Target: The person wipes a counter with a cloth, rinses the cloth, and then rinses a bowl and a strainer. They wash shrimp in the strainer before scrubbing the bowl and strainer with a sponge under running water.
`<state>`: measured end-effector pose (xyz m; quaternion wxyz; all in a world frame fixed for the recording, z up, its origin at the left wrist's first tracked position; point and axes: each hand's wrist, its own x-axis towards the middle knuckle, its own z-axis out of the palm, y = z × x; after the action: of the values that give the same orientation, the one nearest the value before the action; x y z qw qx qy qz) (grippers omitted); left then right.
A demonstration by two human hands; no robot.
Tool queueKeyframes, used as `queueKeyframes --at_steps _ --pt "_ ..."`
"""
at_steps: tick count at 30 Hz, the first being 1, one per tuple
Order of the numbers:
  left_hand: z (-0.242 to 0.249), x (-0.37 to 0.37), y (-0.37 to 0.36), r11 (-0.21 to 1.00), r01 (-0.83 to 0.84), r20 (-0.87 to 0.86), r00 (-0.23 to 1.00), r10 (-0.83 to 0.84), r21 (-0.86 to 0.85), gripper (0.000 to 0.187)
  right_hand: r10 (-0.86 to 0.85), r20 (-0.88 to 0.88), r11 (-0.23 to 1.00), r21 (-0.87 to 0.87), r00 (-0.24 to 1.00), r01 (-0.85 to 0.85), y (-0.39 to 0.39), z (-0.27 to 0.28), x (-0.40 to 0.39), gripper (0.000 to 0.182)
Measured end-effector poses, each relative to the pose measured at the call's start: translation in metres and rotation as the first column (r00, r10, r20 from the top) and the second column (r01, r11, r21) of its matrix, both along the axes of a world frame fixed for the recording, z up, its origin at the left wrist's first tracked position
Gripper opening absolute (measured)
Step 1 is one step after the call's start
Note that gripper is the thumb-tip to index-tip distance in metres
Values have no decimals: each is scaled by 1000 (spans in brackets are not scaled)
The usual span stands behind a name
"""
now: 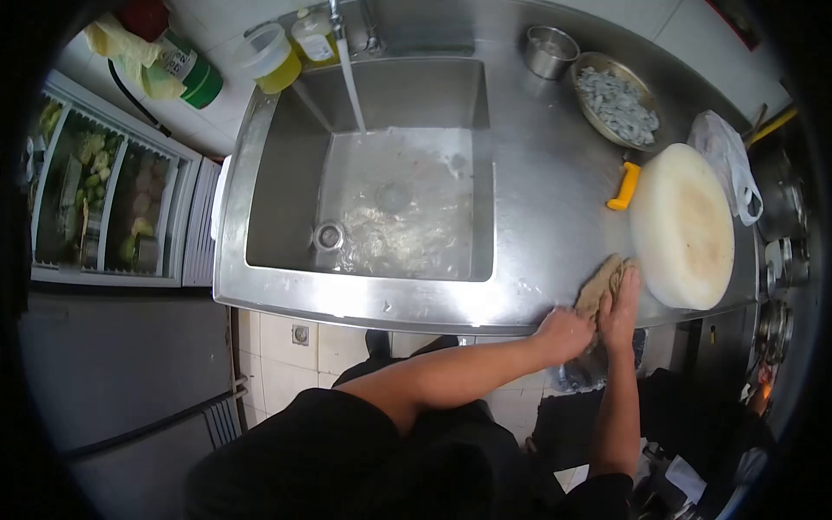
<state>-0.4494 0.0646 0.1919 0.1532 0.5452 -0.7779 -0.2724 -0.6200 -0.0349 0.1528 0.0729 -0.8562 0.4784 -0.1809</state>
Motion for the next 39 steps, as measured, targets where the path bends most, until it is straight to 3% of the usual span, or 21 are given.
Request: queueKeyframes --at_steps 4,6,9,10,11,13,14,16,17,19,21,22,23,25,27,29,31,34,36,37,39 --pt "12 78 64 996 -2 21 1000 0 91 18 267 -69 942 229 961 -245 58 51 61 64" --pt "10 123 107 984 -156 112 983 146 87 23 422 -48 868 310 905 -388 79 69 115 63" --pt "21 205 175 910 -386 208 912 353 150 21 668 39 703 294 743 -648 109 57 192 60" --pt "25 231 200 858 -479 253 867 430 186 18 708 86 661 268 701 -701 122 52 222 58" --pt "16 258 228 799 -593 296 785 544 104 18 744 127 619 239 656 -748 136 46 256 56" --pt "22 316 260 748 -664 386 685 617 -18 11 784 309 518 151 538 -842 159 26 330 46" --pt "11 347 277 694 -712 345 627 698 -110 9 785 341 489 171 517 -856 170 18 372 43" --pt "19 393 289 523 -795 452 362 815 -307 10 795 366 457 162 483 -875 191 23 437 39" --pt "25 409 296 483 -838 503 312 806 -254 11 803 358 466 122 477 -876 197 31 468 36" --pt "46 413 305 488 -862 447 385 808 -139 10 837 288 459 91 465 -884 204 53 494 31" --pt "33 406 315 572 -817 434 491 755 -72 10 886 158 424 103 436 -900 202 83 478 25" --pt "21 402 321 630 -777 357 589 725 2 11 902 141 399 88 408 -913 200 82 466 22" --pt "30 393 317 630 -773 385 606 697 76 13 916 121 376 75 382 -924 202 78 453 19" --pt "29 397 328 594 -805 292 570 768 8 14 948 82 293 167 309 -942 219 50 442 15" --pt "30 424 345 511 -859 379 464 801 -28 13 966 106 230 80 237 -970 244 35 471 12" --pt "23 465 369 460 -886 474 382 793 -57 13 978 82 183 103 192 -978 273 34 523 12" --pt "33 507 378 455 -877 526 317 789 -153 9 973 67 220 -12 219 -975 300 30 575 13" --pt "34 556 338 522 -819 514 350 783 -238 7 963 98 245 71 252 -967 297 32 636 15" --pt "27 598 281 528 -774 415 377 828 -350 6 896 100 437 -12 433 -900 264 28 673 12" --pt "17 624 250 515 -784 448 345 825 -346 9 848 101 527 -55 520 -848 242 26 693 12" --pt "4 678 175 521 -762 421 357 834 -385 13 760 109 639 50 641 -767 177 27 736 17"
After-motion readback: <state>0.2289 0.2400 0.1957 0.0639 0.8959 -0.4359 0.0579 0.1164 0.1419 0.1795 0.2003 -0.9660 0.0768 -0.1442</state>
